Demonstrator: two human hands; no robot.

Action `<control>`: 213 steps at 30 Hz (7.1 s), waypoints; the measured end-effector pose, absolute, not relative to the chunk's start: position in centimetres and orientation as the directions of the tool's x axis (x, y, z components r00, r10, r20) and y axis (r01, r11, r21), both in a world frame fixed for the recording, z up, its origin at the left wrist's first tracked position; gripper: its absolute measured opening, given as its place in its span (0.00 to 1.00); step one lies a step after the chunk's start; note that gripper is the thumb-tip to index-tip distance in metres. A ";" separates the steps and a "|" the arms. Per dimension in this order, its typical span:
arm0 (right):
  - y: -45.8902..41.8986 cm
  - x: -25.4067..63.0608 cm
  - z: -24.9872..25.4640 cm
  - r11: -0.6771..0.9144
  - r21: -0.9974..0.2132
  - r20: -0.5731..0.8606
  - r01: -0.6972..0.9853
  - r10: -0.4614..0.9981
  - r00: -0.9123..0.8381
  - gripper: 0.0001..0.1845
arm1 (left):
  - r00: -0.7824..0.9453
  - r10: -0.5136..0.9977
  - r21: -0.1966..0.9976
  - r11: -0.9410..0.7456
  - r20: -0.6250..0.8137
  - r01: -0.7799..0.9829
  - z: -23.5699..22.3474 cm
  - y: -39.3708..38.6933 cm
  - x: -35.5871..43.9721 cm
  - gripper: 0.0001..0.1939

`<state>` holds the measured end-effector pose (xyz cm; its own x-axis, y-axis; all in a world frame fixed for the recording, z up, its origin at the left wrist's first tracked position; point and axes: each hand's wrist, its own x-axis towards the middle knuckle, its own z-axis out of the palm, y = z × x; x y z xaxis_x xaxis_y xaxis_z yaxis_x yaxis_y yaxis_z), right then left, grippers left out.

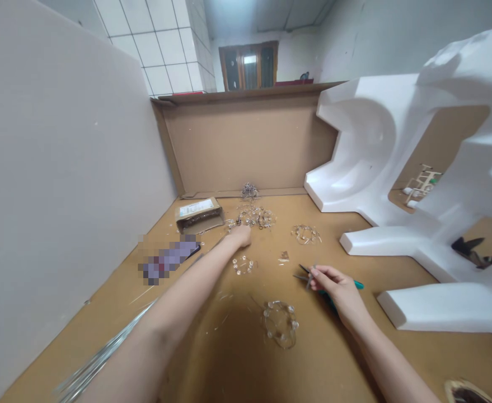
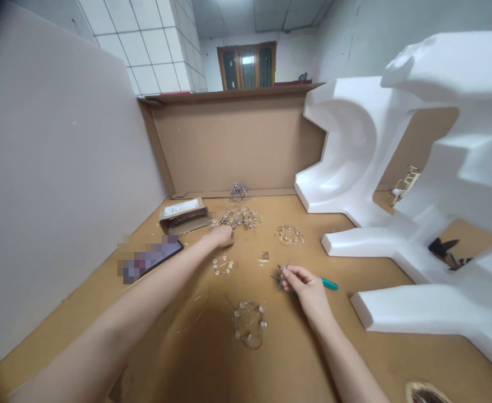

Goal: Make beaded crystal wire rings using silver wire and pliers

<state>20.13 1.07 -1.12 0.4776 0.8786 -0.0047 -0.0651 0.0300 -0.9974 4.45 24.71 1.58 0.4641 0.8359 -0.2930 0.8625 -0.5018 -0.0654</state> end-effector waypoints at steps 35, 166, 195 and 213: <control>0.9 19.4 -2.0 0.078 -0.949 0.189 0.306 0.916 0.354 0.13 | 0.827 0.560 0.996 -0.093 0.038 0.017 -0.3 10.3 5.8 0.11; 0.4 19.4 -2.1 0.007 -0.913 0.089 0.407 0.979 0.184 0.14 | 0.781 0.590 0.957 -0.288 0.202 -0.029 -1.2 10.2 6.0 0.05; -0.7 18.7 -0.1 -0.026 -0.961 0.035 0.275 0.976 0.217 0.15 | 0.700 0.709 0.982 0.061 0.082 -0.177 1.3 8.4 6.1 0.09; -2.8 24.1 0.0 -0.209 0.021 -0.062 0.978 0.976 0.210 0.44 | 0.726 0.687 0.985 0.108 0.026 -0.137 1.4 9.7 5.9 0.06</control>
